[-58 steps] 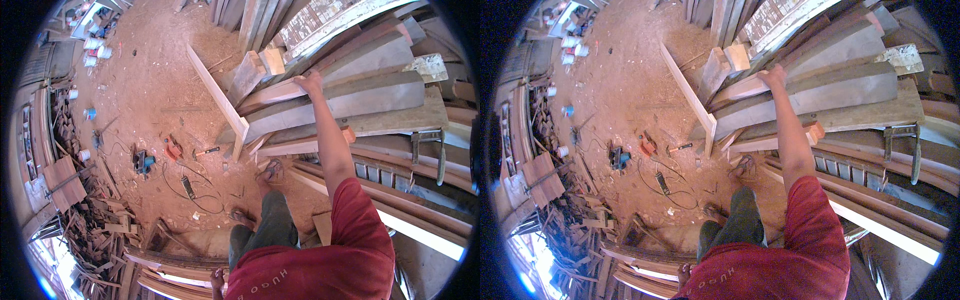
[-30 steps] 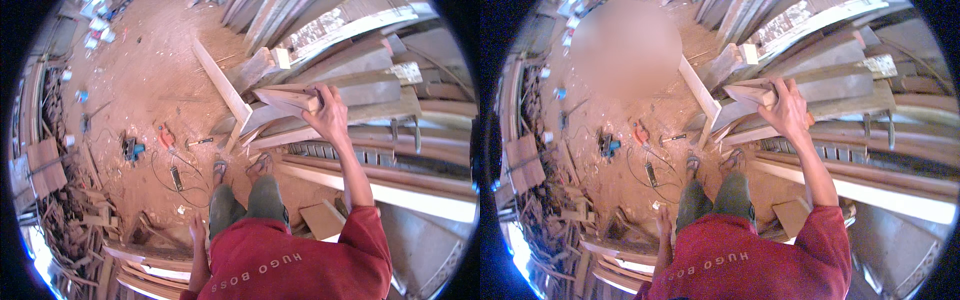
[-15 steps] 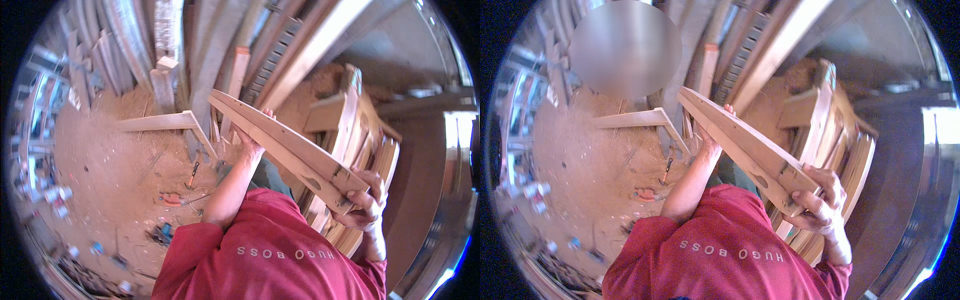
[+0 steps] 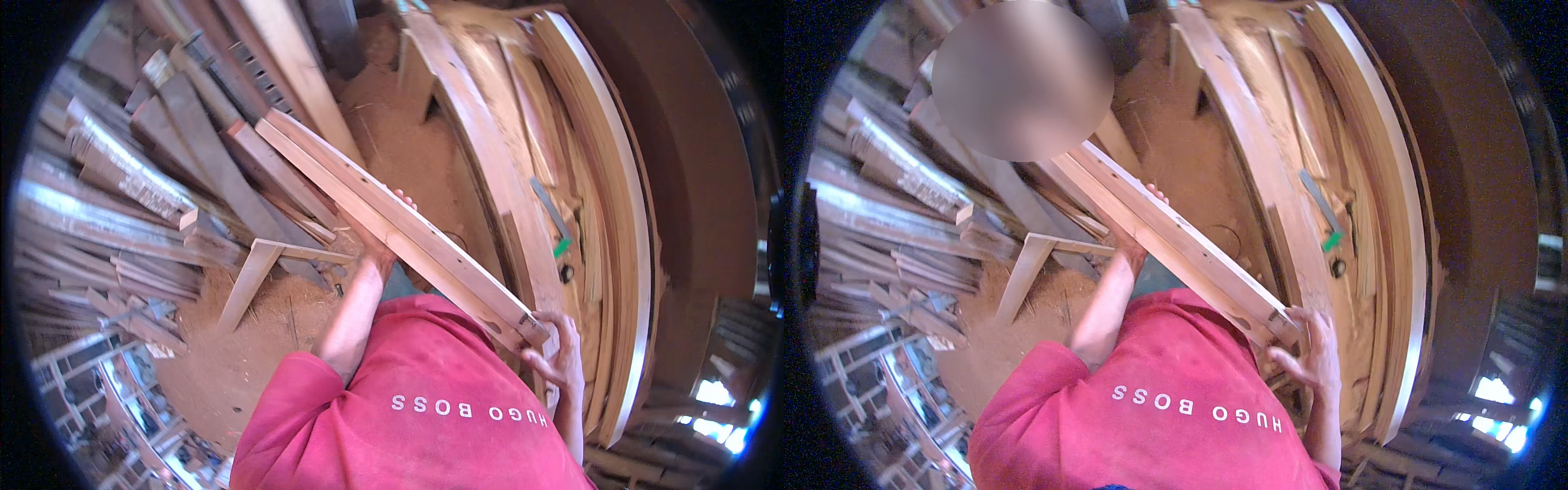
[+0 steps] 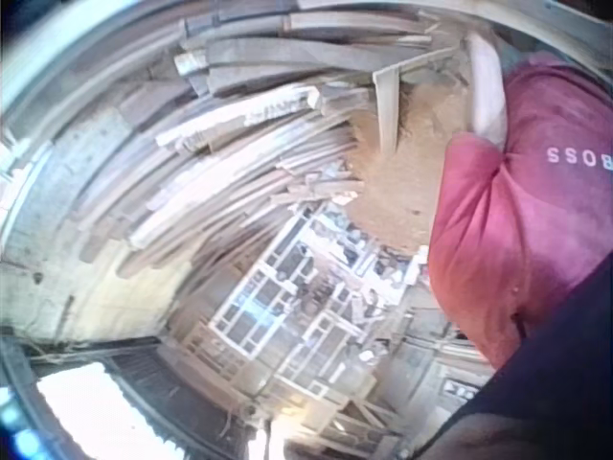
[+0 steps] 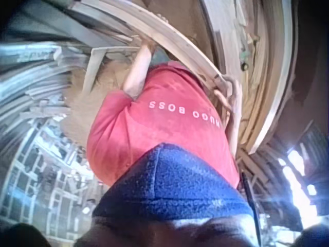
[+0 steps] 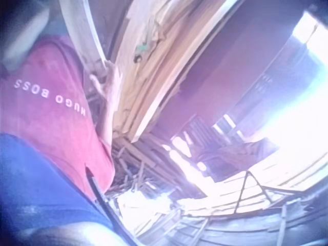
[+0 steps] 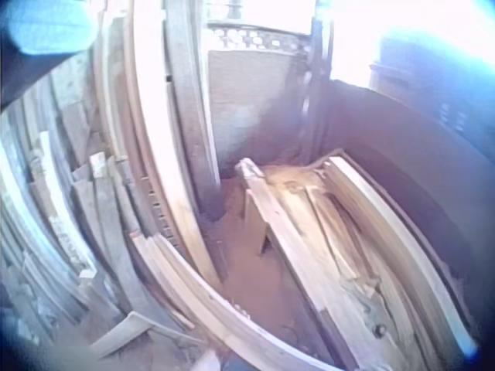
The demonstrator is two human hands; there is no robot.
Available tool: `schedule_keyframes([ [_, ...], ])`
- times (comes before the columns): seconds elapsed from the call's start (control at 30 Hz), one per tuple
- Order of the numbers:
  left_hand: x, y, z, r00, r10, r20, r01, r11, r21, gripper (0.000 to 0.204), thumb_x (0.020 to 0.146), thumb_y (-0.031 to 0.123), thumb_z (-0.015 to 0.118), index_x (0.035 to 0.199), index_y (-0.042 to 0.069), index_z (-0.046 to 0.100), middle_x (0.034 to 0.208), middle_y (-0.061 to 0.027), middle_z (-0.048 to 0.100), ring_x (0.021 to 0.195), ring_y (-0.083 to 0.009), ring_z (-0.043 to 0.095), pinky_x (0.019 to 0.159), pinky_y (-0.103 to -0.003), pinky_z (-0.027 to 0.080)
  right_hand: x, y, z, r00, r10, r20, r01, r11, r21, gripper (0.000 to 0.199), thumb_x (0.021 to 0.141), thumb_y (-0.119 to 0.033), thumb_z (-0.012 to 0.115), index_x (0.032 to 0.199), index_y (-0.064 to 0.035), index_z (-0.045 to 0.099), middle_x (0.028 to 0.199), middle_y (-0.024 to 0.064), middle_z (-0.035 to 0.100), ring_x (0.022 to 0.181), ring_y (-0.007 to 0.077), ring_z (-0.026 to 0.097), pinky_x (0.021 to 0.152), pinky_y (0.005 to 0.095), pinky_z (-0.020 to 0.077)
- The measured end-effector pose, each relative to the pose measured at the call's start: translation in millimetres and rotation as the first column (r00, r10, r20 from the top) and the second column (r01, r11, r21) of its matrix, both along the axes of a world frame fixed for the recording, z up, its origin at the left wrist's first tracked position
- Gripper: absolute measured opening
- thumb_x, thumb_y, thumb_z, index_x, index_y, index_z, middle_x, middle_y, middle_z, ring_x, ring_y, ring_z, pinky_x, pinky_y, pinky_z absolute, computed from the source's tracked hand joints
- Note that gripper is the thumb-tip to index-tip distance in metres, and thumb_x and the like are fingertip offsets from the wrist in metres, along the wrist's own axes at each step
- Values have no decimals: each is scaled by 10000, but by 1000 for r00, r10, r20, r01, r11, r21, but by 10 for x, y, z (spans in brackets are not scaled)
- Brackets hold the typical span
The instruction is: The person uses a set square and pencil to mark lines on a long wooden plank. They then repeatedly pick up various wooden planks from a pile, inspect them, and place them on a workbench.
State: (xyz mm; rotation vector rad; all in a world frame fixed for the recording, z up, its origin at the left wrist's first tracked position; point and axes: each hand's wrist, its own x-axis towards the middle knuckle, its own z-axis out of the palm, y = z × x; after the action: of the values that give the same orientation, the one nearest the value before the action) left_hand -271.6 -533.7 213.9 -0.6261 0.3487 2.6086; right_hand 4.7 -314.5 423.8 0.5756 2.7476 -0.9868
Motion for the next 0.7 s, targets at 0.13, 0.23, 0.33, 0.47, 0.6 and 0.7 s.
schedule_keyframes([
  [0.13, 559, 534, 334, 979, -187, -76, 177, 977, -120, 919, 809, 905, 264, 1114, 103, 594, 936, -171, 651, 832, -341, 653, 813, -479, 545, 391, 180, -103, 993, -111, 43, 110, 994, 27, 621, 837, -486, 712, 1249, -45, 566, 1233, 180, 616, 1190, 365, 545, 1002, 458, 431],
  [0.23, 992, 931, 415, 927, -331, -177, 295, 935, -198, 937, 805, 914, 226, 1148, 104, 547, 912, -165, 635, 821, -341, 649, 793, -474, 543, 583, 222, -143, 989, -144, -21, 142, 986, -89, 657, 891, -491, 649, 1346, -37, 510, 1311, 207, 574, 1260, 377, 510, 1048, 455, 413],
  [0.33, 1439, 1323, 652, 865, -456, -211, 417, 885, -206, 960, 799, 923, 197, 1175, 102, 523, 925, -167, 631, 832, -338, 648, 790, -475, 540, 840, 227, -289, 983, -181, 39, 185, 977, -109, 741, 902, -510, 630, 1441, -46, 423, 1371, 235, 528, 1316, 388, 473, 1100, 447, 382],
  [0.47, 1875, 1744, 756, 735, -619, -277, 572, 786, -235, 992, 791, 930, 165, 1229, 109, 510, 1003, -179, 629, 894, -340, 648, 828, -475, 537, 1280, 325, -615, 960, -267, 86, 280, 903, -326, 961, 799, -606, 700, 1499, -54, 342, 1434, 242, 481, 1331, 397, 466, 1115, 457, 373],
  [0.6, 2208, 2053, 946, 626, -691, -362, 681, 710, -178, 979, 816, 894, 284, 1314, 72, 471, 1181, -180, 590, 1040, -338, 618, 931, -498, 511, 1650, 283, -662, 862, -488, -137, 407, 827, -386, 903, 720, -437, 842, 1437, -37, 466, 1358, 240, 568, 1273, 337, 553, 1072, 434, 430],
  [0.7, 2450, 2247, 815, 532, -641, -554, 644, 731, -227, 871, 862, 698, 585, 1386, 29, 394, 1328, -173, 524, 1154, -296, 571, 994, -483, 489, 1958, 311, -796, 731, -676, -91, 527, 645, -553, 814, 697, -305, 882, 1370, 1, 541, 1291, 199, 631, 1206, 244, 598, 1036, 376, 457],
])
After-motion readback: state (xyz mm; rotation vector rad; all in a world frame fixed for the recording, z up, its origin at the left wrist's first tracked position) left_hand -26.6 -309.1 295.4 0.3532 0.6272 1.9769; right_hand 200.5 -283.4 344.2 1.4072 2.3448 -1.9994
